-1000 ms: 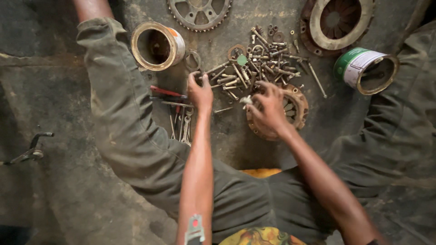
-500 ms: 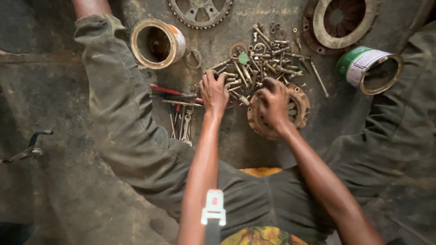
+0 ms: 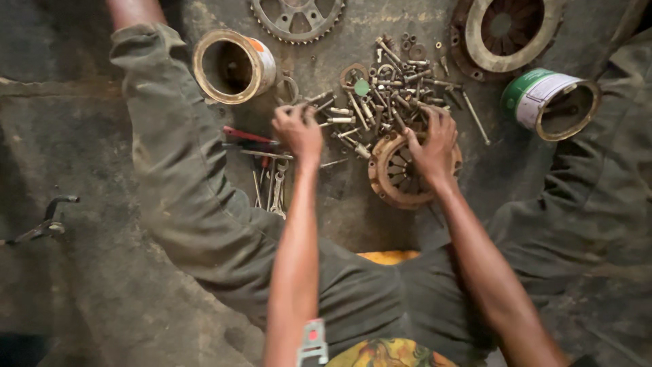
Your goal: The person sits on the floor and assembles a circular mechanical component, inserting small metal pins into its slots. They use a screwdriver to adjust parts and handle various bolts and screws from nearby cans.
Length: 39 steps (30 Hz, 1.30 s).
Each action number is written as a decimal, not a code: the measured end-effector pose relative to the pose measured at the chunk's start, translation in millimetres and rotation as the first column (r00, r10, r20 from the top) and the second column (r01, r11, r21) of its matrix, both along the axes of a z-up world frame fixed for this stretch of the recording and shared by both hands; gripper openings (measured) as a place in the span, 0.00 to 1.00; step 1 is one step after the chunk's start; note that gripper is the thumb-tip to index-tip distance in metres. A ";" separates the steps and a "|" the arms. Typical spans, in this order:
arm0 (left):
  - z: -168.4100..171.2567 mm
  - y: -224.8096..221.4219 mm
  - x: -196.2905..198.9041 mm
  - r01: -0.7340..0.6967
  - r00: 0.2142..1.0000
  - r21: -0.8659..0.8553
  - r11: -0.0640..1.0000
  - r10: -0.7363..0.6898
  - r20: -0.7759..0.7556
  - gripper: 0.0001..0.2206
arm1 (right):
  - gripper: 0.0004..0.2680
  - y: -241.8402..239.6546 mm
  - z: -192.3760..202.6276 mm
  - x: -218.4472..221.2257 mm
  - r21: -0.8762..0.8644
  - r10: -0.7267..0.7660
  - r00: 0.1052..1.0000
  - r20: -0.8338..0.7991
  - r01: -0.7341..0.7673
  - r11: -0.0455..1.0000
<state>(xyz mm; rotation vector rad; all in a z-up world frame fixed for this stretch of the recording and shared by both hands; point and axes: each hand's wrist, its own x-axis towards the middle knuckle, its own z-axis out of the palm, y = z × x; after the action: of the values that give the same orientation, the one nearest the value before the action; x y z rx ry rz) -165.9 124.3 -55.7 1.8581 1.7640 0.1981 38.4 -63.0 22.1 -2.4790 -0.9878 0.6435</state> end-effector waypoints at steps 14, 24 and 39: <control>18.4 12.0 -7.9 0.176 0.961 -0.123 0.977 -0.197 -0.193 0.18 | 0.26 14.5 -2.9 -2.3 -0.054 0.059 0.998 -0.029 -0.060 0.997; 34.3 -15.7 21.4 0.522 0.853 -0.015 0.853 -0.521 0.019 0.20 | 0.23 31.6 -8.2 14.5 -0.217 0.670 0.719 0.184 -0.635 0.741; 6.2 -25.8 -2.6 0.432 0.855 -0.045 0.901 -0.425 -0.297 0.08 | 0.17 -33.7 4.3 101.7 0.133 0.102 0.994 0.026 -0.105 0.985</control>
<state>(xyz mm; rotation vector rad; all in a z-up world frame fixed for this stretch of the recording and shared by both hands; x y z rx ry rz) -168.6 98.4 -49.5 2.3429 1.4741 -0.2511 140.0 -96.7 26.4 -2.3330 -1.1355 0.5660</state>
